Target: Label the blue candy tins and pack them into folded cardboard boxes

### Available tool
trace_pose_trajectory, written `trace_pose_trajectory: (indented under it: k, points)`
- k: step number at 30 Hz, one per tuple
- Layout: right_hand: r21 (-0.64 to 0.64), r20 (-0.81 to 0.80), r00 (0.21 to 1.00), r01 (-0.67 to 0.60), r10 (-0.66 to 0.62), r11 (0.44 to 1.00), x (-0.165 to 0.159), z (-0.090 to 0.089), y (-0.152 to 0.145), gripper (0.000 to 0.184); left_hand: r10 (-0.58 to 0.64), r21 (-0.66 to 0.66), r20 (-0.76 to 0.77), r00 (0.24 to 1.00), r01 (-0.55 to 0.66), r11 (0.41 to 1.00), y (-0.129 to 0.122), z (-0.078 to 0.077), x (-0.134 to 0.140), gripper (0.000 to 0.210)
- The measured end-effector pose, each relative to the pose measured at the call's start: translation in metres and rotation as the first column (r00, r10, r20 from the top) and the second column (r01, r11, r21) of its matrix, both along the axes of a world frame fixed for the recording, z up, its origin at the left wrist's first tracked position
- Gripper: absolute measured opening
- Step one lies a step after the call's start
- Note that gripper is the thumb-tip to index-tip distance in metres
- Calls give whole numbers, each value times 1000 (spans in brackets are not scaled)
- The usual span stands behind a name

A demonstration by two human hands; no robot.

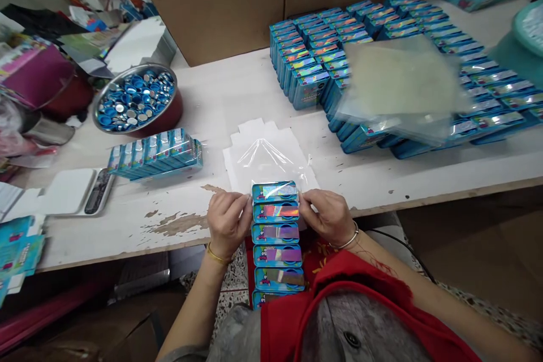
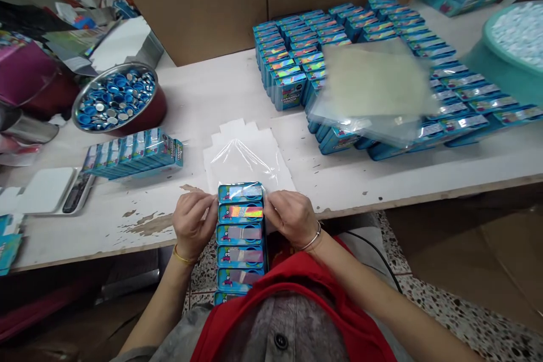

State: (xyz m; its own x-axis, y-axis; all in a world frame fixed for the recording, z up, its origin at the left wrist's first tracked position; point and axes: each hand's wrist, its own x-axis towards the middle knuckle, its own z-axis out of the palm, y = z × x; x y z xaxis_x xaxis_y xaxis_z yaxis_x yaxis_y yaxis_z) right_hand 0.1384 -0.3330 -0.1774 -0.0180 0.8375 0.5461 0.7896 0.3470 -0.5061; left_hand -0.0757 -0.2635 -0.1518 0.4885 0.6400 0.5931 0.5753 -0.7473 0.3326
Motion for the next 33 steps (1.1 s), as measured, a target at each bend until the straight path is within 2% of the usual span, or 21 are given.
trace_pose_trajectory:
  k: [3,7,11,13,16,19,22,24,28,31,33]
  points:
    - [-35,55,997,52,-50,998,2,-7,0,20,-68,80,-45,997,72,994,0,-7,-7,13]
    - [-130,120,983,156,-141,979,0,-9,3,25,-108,123,-102,989,120,985,3,-5,-10,18]
    - [-130,224,971,109,-78,986,-5,-9,-2,34,-90,133,-108,990,104,986,1,-3,-12,15]
    - [-115,244,968,89,-58,989,-6,-11,-3,34,-15,92,-105,994,24,995,0,-5,-13,11]
    - [-113,268,961,101,-67,988,-5,-16,0,33,72,-45,-149,986,-79,996,2,-12,-10,7]
    - [-130,281,958,96,-56,987,-3,-21,3,31,68,-161,-206,976,-102,982,6,-19,-4,14]
    - [-124,279,959,99,-61,987,-3,-23,2,31,90,-159,-246,965,-132,979,9,-20,-1,23]
    - [-118,271,960,100,-65,988,-3,-22,1,31,92,-124,-278,956,-130,984,11,-18,-3,24]
    - [-153,250,965,116,-75,981,-4,-15,1,30,-11,-92,-332,943,-20,996,16,-13,-10,24]
    - [-266,193,969,204,-155,942,-6,-11,6,29,-20,-124,-299,954,-18,992,19,-15,-11,23]
    - [-346,167,970,225,-176,911,-8,-10,10,29,0,-195,-213,977,-42,980,20,-19,-8,21]
